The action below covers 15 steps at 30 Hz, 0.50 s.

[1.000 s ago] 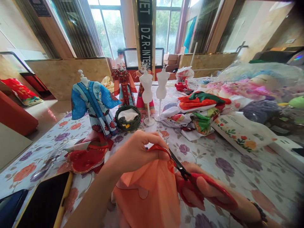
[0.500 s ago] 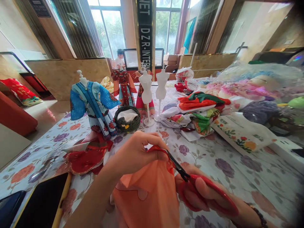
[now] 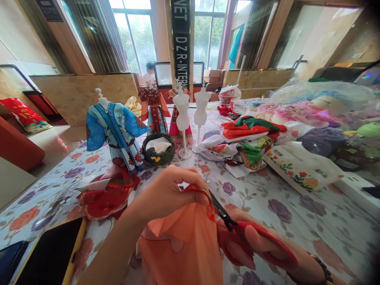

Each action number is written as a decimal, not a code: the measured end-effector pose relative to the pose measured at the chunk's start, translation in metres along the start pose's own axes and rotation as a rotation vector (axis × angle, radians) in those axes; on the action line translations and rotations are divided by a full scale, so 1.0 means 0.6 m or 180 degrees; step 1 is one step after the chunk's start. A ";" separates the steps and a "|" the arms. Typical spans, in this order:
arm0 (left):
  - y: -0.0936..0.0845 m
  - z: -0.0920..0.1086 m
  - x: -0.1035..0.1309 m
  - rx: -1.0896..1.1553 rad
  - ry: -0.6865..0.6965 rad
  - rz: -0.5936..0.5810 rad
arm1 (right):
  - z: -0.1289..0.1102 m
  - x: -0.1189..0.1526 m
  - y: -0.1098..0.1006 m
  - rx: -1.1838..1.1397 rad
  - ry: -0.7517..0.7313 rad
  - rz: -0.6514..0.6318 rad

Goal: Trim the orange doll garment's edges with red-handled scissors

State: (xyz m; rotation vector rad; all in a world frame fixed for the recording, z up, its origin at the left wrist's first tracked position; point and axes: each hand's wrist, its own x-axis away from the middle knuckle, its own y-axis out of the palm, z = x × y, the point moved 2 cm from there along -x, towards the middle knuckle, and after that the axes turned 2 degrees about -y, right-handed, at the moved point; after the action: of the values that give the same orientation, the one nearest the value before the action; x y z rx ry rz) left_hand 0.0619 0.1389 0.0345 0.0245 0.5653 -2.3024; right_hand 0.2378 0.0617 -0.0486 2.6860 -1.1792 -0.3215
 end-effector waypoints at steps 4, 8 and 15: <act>-0.001 0.003 0.002 0.0014 0.0051 -0.0044 | 0.002 0.003 0.001 -0.0120 -0.0177 -0.0159; -0.001 0.006 0.004 -0.0018 0.0076 -0.0058 | -0.014 0.005 0.006 0.0005 -0.0020 -0.0039; -0.001 0.009 0.003 -0.0115 0.0073 0.0026 | -0.021 0.014 0.009 0.0264 0.0250 0.0150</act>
State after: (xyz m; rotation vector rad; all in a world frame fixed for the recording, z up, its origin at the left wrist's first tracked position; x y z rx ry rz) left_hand 0.0612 0.1356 0.0394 0.0357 0.6174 -2.2862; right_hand 0.2434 0.0530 -0.0360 2.7085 -1.2567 -0.1619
